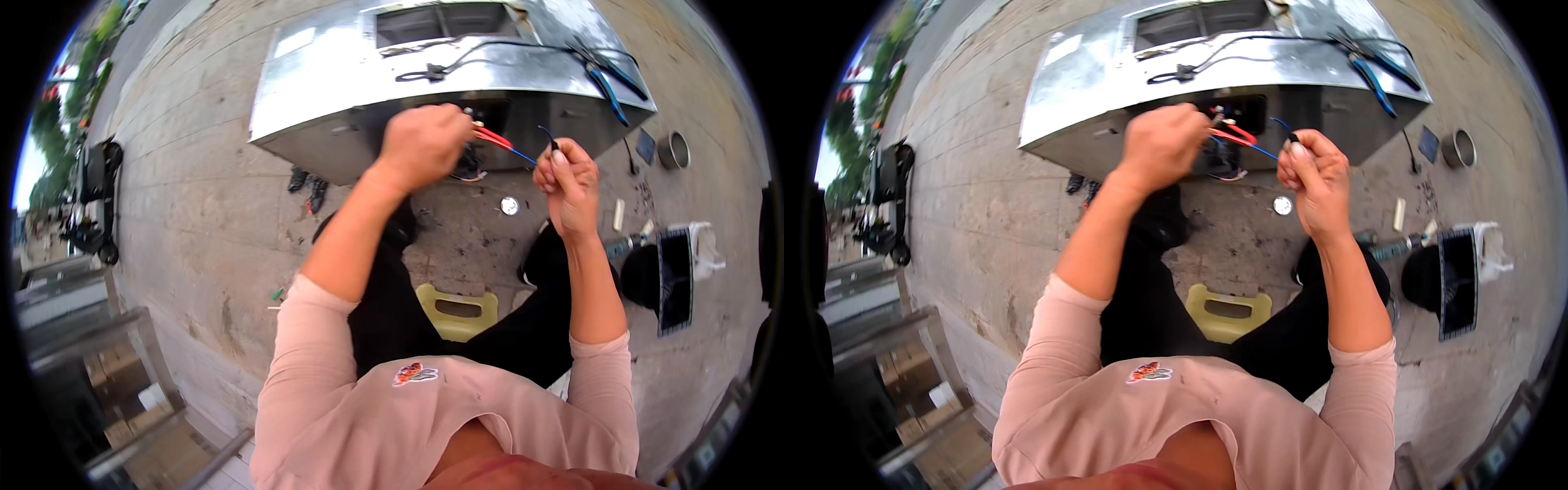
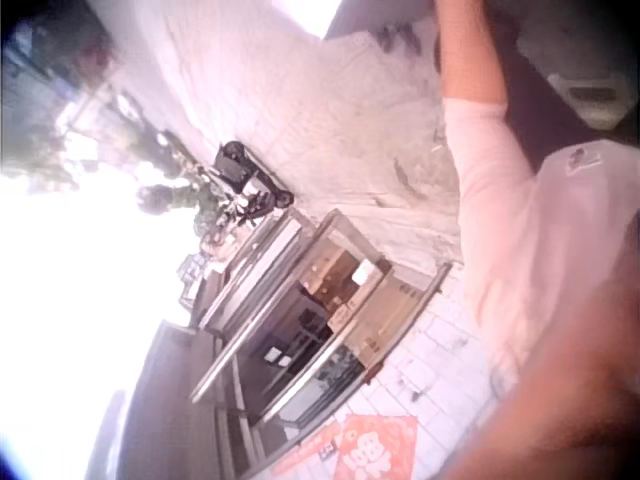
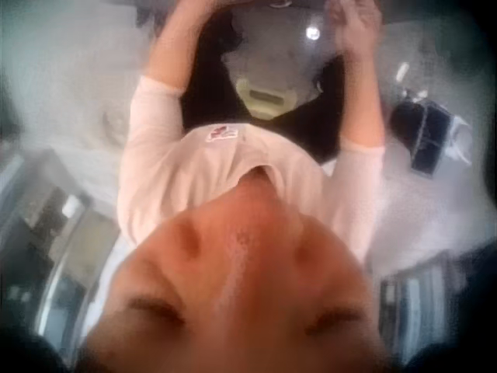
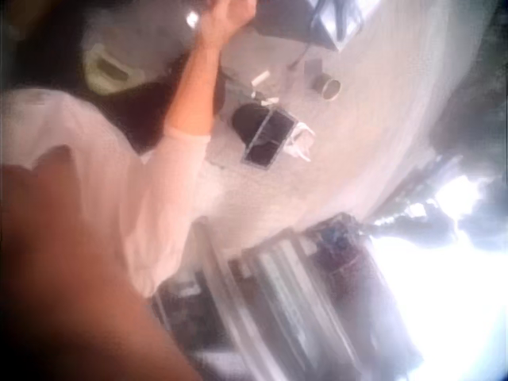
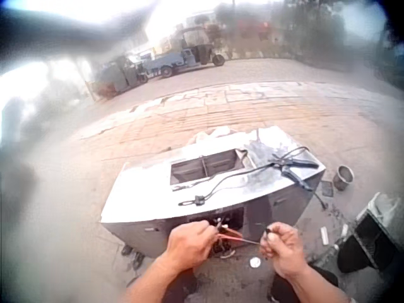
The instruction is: The person sits on a small stool and repairs the wiring inside a stainless steel appliance. They use pliers to strip wire insulation, twist wires together, and secure connections with white connectors.
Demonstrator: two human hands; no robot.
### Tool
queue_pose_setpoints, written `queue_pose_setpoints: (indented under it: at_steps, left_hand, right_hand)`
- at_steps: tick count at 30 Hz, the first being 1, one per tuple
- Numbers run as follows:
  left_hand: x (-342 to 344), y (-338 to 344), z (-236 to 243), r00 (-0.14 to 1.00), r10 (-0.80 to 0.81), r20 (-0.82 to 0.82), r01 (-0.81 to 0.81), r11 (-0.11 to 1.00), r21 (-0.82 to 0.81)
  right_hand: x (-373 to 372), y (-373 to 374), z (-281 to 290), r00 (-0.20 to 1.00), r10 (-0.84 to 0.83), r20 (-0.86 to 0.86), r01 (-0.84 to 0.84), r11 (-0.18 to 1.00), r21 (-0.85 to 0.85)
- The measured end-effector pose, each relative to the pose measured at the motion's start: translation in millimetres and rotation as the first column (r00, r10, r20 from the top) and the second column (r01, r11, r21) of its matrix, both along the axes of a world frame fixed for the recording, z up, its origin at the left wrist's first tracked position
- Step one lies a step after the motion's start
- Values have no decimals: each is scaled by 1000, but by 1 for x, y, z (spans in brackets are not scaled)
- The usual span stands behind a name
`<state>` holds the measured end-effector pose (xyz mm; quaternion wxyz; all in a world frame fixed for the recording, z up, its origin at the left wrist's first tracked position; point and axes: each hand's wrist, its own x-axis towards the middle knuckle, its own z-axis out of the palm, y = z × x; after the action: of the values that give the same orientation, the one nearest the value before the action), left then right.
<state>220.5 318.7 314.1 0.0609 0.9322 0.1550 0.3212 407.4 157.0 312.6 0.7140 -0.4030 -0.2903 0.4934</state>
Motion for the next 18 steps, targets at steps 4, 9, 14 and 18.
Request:
queue_pose_setpoints:
  at_steps: [4, 9, 14, 18]
  left_hand:
    - [-5, 7, 4, 996, 30, -84, -33, 999, -38]
    - [-10, 17, -9, 991, 45, -127, -57, 994, -98]
    - [-6, 4, -8, 996, -32, -78, 3, 939, -345]
    - [4, -7, 3, 991, -99, -85, 64, 935, -348]
  right_hand:
    - [27, -17, -14, 999, -27, -40, 26, 1000, -2]
    - [37, -19, -23, 997, -45, -62, 40, 996, -74]
    - [52, -18, -30, 875, -97, 474, 206, 961, -183]
    - [57, -7, -19, 572, -470, 673, 552, 827, 108]
